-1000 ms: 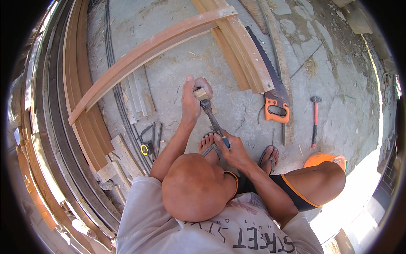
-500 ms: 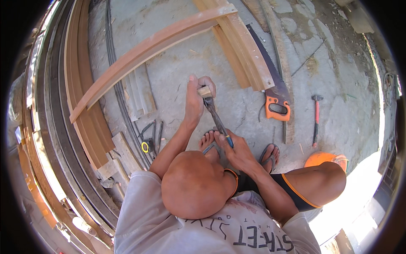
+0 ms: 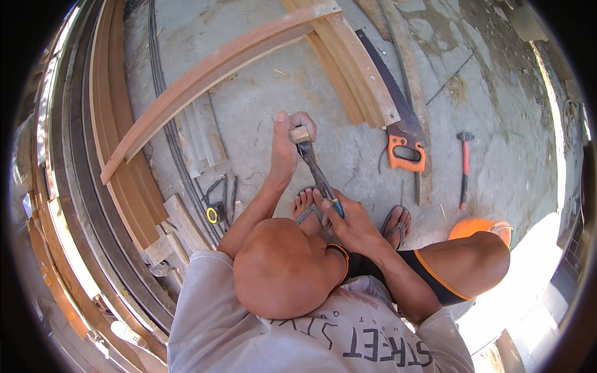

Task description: The person sits on the floor and uses a hand saw to cut a wooden plank. They then use pliers to remove a nail from a small wooden block and a hammer to drive nails into the frame, joining the pieces together.

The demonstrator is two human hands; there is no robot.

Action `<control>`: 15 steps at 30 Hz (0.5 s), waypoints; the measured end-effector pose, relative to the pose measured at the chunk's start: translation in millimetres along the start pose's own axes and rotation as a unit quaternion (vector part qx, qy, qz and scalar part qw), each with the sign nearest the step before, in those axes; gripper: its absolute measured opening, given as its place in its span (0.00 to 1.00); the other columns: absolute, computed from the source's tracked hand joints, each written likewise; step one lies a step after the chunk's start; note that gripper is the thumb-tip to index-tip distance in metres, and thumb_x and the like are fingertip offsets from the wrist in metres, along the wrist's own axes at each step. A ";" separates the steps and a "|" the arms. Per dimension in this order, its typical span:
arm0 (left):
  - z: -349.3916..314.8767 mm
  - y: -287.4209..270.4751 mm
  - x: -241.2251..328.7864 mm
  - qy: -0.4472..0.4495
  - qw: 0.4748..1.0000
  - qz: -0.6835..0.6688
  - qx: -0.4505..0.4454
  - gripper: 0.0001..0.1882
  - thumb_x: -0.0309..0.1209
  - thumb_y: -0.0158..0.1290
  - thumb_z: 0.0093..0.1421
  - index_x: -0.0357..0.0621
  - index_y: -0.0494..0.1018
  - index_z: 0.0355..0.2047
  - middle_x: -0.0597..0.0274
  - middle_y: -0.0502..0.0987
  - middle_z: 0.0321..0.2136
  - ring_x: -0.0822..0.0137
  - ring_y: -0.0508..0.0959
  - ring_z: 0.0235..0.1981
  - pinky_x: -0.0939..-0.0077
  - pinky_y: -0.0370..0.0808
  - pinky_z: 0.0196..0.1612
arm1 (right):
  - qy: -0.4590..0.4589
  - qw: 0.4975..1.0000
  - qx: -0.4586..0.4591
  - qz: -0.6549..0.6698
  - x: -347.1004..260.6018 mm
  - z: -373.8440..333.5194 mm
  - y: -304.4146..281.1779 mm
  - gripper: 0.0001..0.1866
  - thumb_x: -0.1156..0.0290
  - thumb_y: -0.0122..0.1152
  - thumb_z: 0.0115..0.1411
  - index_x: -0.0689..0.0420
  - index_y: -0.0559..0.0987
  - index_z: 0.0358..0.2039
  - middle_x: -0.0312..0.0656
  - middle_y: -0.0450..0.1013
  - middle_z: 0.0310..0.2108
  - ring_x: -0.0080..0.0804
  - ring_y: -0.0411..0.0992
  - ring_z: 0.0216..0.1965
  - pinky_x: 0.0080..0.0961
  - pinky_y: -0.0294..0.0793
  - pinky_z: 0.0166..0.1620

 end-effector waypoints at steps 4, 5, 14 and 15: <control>4.4 1.7 3.9 -0.004 1.000 0.017 0.000 0.42 0.61 0.21 0.77 0.42 0.69 0.22 0.58 0.72 0.22 0.65 0.69 0.26 0.72 0.66 0.34 | -0.051 0.998 0.033 0.022 -0.1 11.2 7.7 0.22 0.58 0.49 0.79 0.64 0.78 0.58 0.41 0.69 0.22 0.27 0.68 0.26 0.31 0.72 0.34; 4.2 0.6 4.5 -0.005 1.000 0.021 -0.003 0.42 0.61 0.21 0.77 0.42 0.69 0.22 0.58 0.72 0.22 0.65 0.69 0.26 0.72 0.66 0.34 | -0.057 0.997 0.030 0.037 4.8 15.3 11.1 0.22 0.58 0.49 0.79 0.64 0.79 0.57 0.41 0.68 0.22 0.26 0.67 0.26 0.31 0.72 0.34; -7.0 -0.2 -0.1 -0.005 1.000 0.011 -0.006 0.42 0.61 0.20 0.77 0.42 0.69 0.22 0.58 0.72 0.23 0.66 0.69 0.27 0.71 0.65 0.35 | -0.040 0.996 -0.009 0.074 12.5 12.6 15.8 0.21 0.63 0.49 0.77 0.66 0.77 0.59 0.61 0.82 0.36 0.48 0.84 0.39 0.39 0.79 0.44; -6.4 -0.6 0.0 -0.003 1.000 0.017 -0.007 0.42 0.61 0.20 0.77 0.42 0.69 0.22 0.58 0.72 0.23 0.66 0.69 0.27 0.71 0.65 0.35 | -0.038 0.997 -0.006 0.064 17.1 11.4 15.1 0.22 0.61 0.49 0.78 0.65 0.77 0.59 0.54 0.79 0.33 0.41 0.79 0.35 0.36 0.77 0.41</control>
Point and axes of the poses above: each hand's wrist, its own z-axis towards the middle knuckle, its own y-axis out of the palm, x = y × z, the point moved 3 cm from there along z, towards the middle knuckle
